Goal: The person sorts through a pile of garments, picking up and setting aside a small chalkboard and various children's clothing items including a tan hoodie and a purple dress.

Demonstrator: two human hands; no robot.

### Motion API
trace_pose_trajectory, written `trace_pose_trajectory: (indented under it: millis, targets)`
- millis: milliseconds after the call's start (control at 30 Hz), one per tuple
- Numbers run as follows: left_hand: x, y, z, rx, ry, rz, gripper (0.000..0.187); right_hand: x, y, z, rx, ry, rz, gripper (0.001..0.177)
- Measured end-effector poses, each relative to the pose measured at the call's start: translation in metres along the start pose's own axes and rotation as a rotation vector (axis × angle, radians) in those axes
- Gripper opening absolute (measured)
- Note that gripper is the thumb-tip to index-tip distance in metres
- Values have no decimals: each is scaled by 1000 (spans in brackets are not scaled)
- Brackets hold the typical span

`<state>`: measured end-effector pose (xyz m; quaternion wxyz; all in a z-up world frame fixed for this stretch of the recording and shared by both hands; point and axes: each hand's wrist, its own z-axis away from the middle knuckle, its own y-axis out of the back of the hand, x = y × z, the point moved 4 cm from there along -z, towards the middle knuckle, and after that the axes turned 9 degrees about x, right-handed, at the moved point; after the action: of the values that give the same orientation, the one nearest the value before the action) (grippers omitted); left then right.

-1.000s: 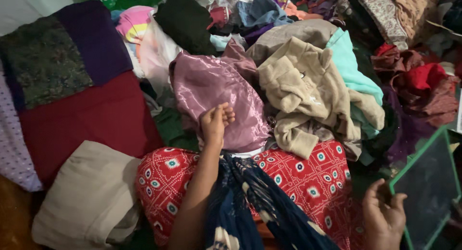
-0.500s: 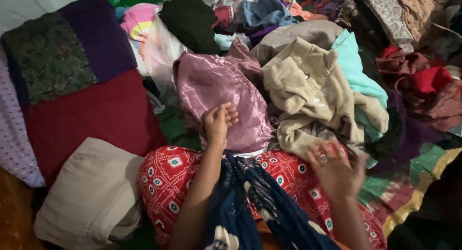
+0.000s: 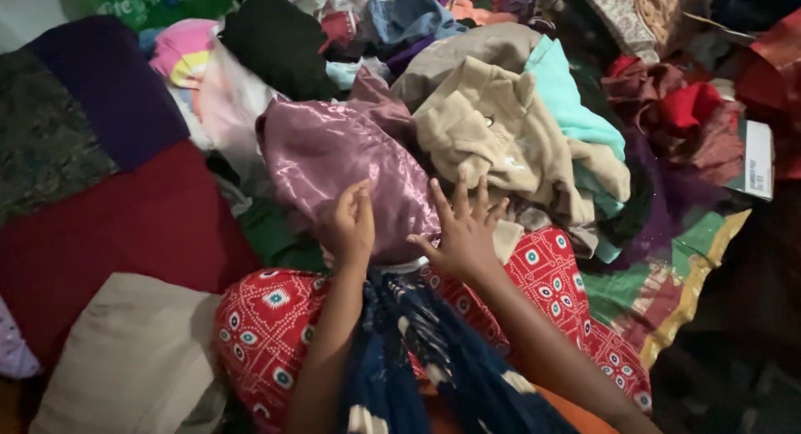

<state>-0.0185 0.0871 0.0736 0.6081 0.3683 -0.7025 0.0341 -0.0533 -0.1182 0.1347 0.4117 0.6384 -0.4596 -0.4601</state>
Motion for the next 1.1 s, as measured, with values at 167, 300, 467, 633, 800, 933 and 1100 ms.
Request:
trace_pose_trajectory:
  millis: [167, 300, 467, 633, 800, 933, 1100]
  targets:
    - [42, 12, 8, 121, -376, -520, 54, 15, -29, -2, -293, -133, 123, 112]
    - [18, -4, -4, -288, 207, -714, 98, 22, -57, -7, -168, -140, 80, 117]
    - [-38, 3, -54, -149, 490, -754, 106, 67, -55, -33, 30, -443, 49, 122]
    - [-131, -16, -83, 87, 512, -447, 120, 104, -57, -53, 40, -784, -239, 134]
    - [-201, -42, -101, 371, 434, -102, 106, 134, -92, -77, 233, -624, -300, 56]
    - [-195, -42, -113, 398, 509, 556, 94, 138, -104, -98, 393, -503, -427, 42]
    - [-162, 7, -126, 486, 147, 560, 86, 90, -105, -120, 475, -452, -789, 48]
